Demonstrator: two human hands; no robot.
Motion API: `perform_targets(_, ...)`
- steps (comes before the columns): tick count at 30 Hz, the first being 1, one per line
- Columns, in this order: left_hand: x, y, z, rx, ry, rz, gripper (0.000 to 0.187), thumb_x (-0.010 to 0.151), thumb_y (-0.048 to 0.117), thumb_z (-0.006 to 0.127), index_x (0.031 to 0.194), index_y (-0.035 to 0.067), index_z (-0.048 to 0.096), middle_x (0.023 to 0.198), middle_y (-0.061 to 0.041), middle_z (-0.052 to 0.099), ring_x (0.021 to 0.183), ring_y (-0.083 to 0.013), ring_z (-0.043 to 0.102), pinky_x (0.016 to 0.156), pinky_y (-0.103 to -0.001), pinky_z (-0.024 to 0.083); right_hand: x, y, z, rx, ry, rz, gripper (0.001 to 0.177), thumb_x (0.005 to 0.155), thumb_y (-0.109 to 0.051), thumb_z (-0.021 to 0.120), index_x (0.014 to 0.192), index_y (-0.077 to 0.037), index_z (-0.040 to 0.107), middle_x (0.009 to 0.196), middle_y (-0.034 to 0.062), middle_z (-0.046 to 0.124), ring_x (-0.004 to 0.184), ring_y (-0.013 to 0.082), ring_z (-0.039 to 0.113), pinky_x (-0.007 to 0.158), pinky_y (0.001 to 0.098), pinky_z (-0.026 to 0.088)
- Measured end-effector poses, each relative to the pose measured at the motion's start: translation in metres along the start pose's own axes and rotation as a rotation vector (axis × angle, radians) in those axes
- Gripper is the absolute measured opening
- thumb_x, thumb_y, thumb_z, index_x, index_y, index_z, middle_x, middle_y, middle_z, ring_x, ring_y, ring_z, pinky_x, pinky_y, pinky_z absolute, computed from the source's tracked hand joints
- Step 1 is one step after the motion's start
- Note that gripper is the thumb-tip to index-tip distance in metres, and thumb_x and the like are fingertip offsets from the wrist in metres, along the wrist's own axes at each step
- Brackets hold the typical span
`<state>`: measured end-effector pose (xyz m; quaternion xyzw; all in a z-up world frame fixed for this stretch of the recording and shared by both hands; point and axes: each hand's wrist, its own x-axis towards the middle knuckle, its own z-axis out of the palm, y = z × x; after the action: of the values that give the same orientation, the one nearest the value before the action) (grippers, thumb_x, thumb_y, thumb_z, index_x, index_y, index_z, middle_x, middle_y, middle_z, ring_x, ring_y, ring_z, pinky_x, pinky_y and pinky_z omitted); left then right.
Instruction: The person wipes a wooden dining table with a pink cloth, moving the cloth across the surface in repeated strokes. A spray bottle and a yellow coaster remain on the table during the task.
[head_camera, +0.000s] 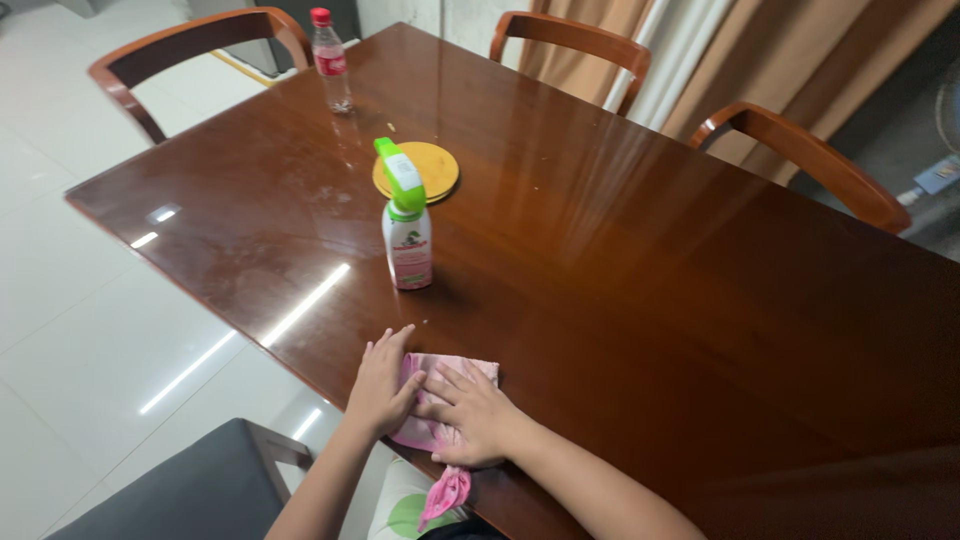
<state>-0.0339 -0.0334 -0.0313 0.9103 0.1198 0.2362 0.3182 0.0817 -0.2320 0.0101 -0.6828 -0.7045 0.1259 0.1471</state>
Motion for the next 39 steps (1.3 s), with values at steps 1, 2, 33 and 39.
perform_targets(1, 0.002, -0.001, 0.002, 0.007, -0.041, 0.000, 0.076, 0.091, 0.043, 0.059, 0.154, 0.005, 0.038, 0.154, -0.020, 0.046, 0.149, -0.0438, 0.033, 0.122, -0.058, 0.019, -0.003, 0.003, 0.000, -0.008, 0.007, 0.027, 0.073, 0.079, -0.053, 0.072, 0.145, -0.024, 0.059, 0.165, 0.0167, 0.035, 0.154, 0.0423, 0.023, 0.123, 0.0636, 0.007)
perform_targets(2, 0.004, -0.001, 0.003, 0.014, -0.083, 0.001, 0.077, 0.092, 0.045, 0.058, 0.155, 0.006, 0.036, 0.155, -0.020, 0.046, 0.149, -0.0433, 0.032, 0.122, -0.059, 0.018, -0.006, 0.006, 0.001, -0.017, 0.014, 0.053, 0.073, 0.079, -0.053, 0.072, 0.144, -0.024, 0.059, 0.164, 0.0164, 0.036, 0.155, 0.0420, 0.023, 0.124, 0.0628, 0.007)
perform_targets(33, 0.013, 0.064, 0.056, 0.150, -0.408, 0.212, 0.067, 0.090, 0.025, 0.065, 0.150, 0.009, 0.042, 0.157, -0.017, 0.041, 0.147, -0.0411, 0.032, 0.118, -0.062, 0.019, -0.299, 0.138, -0.030, -0.327, 0.150, 1.425, 0.076, 0.090, -0.062, 0.057, 0.156, -0.032, 0.037, 0.165, 0.0078, 0.027, 0.154, 0.0333, 0.015, 0.123, 0.0588, 0.004)
perform_targets(39, 0.011, 0.055, 0.056, -0.131, -0.312, 0.121, 0.053, 0.093, 0.012, 0.059, 0.144, 0.005, 0.049, 0.143, -0.021, 0.057, 0.143, -0.0424, 0.042, 0.122, -0.056, 0.023, -0.208, 0.052, -0.009, -0.225, 0.041, 0.989, 0.079, 0.085, -0.058, 0.066, 0.152, -0.027, 0.041, 0.161, 0.0141, 0.028, 0.152, 0.0354, 0.014, 0.122, 0.0561, 0.001)
